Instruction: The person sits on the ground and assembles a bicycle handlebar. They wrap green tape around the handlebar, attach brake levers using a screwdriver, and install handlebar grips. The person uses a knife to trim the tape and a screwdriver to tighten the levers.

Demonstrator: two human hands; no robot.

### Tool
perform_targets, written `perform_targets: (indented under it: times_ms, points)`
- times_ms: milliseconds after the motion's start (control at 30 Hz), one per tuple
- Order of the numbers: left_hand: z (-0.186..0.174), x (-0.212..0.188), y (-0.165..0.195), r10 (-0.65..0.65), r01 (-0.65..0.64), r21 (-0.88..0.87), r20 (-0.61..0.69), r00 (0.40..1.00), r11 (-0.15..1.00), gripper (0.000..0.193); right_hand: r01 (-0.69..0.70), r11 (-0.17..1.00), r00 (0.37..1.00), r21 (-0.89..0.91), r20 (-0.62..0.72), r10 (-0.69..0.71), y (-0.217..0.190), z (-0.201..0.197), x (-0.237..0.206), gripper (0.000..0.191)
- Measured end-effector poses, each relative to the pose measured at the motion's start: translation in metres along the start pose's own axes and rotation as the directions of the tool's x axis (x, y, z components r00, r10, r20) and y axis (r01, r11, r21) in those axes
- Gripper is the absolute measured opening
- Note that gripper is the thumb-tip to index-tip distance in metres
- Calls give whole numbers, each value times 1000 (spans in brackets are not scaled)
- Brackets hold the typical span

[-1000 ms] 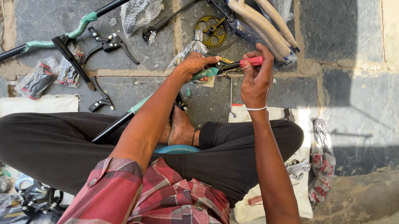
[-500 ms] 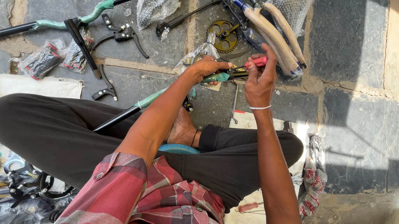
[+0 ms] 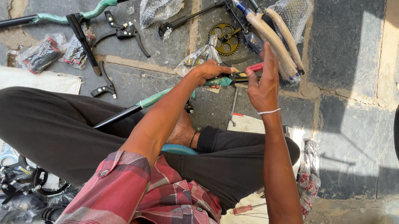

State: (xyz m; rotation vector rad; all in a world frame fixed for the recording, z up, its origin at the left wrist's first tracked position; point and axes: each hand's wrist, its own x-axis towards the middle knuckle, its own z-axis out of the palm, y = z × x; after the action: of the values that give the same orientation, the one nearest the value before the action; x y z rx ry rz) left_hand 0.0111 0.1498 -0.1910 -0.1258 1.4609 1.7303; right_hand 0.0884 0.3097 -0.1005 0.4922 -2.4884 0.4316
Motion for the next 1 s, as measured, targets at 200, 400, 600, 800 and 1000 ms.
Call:
perform_targets:
  times_ms: [200,400,600,800,1000]
  points:
    - [6,-3,-2,0,0,-39,1,1000,999,40,-142,990,986,14,93,140,-1,8,-10,74]
    - [4,-7,-3,59,-59,6,-5,998,998,43,-257,965,960,59,128,248,14,5,-13,69]
    - [3,-11,-1,36,-35,-41,7,999,999,43,-371,874,921,313,247,303,8,-4,-9,71]
    - [2,-10,-3,46,-45,-28,26,999,999,42,73,991,997,-110,8,-72,-7,-5,4,77]
    - [1,-8,-2,73,-72,-41,10,997,997,44,-164,986,983,-41,77,167,-7,-5,1,72]
